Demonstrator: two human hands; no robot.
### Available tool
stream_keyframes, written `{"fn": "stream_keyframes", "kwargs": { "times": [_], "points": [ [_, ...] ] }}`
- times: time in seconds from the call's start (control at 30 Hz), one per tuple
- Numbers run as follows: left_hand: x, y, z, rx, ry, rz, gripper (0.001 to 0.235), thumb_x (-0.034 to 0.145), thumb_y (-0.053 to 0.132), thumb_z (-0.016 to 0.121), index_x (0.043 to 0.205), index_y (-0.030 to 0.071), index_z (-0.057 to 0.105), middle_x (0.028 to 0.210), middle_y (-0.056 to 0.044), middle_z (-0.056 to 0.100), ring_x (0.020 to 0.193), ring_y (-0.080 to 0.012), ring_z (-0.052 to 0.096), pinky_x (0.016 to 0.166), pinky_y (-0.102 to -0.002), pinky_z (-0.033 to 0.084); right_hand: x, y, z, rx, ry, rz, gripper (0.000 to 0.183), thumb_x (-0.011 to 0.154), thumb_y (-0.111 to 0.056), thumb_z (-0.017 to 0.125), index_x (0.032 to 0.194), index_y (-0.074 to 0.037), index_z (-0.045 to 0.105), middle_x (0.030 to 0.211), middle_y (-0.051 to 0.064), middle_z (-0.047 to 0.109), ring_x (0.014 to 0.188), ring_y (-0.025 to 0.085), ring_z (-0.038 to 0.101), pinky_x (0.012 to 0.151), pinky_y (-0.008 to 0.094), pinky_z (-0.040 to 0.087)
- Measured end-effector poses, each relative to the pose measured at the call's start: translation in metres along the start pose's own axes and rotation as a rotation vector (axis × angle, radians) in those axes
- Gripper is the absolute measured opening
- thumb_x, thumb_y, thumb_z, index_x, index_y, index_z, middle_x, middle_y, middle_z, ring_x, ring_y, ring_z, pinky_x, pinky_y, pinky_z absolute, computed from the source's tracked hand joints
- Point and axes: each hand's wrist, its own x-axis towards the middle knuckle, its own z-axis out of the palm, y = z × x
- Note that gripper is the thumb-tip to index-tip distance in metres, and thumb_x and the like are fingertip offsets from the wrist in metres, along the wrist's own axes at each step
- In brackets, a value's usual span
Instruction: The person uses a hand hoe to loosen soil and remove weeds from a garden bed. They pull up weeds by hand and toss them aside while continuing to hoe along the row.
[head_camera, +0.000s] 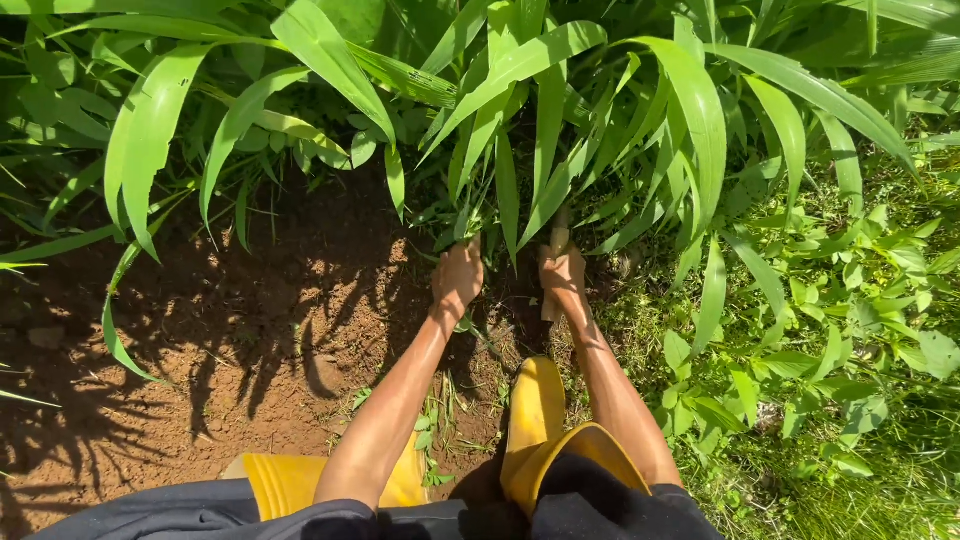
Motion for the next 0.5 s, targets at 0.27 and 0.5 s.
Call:
{"fn": "stream_keyframes", "kwargs": {
  "times": [0.27, 0.5],
  "points": [
    [-0.035, 0.022, -0.047, -0.064, -0.011, 0.046, 0.073, 0.11, 0.042, 0.016, 0.096, -0.003, 0.071, 0.095, -0.03, 0.071, 0.099, -0.0434, 0.07, 0.091, -0.054, 0.052, -0.008, 0.019, 0.029, -0.042, -0.054, 0.212, 0.05, 0.091, -0.051, 0.055, 0.115, -0.008, 0.063, 0.106, 0.027, 0.072, 0.104, 0.046, 0.07, 0.086, 0.057, 0.058],
    [-0.003, -0.041, 0.014, 0.464, 0.139, 0.32, 0.046, 0.111, 0.026, 0.032, 0.143, -0.001, 0.052, 0.107, -0.029, 0.07, 0.104, -0.0398, 0.071, 0.087, -0.047, 0.061, -0.108, -0.021, -0.019, -0.009, -0.093, 0.136, 0.044, 0.091, -0.036, 0.062, 0.12, -0.003, 0.056, 0.11, 0.029, 0.071, 0.107, 0.041, 0.07, 0.086, 0.052, 0.061]
  ]
}}
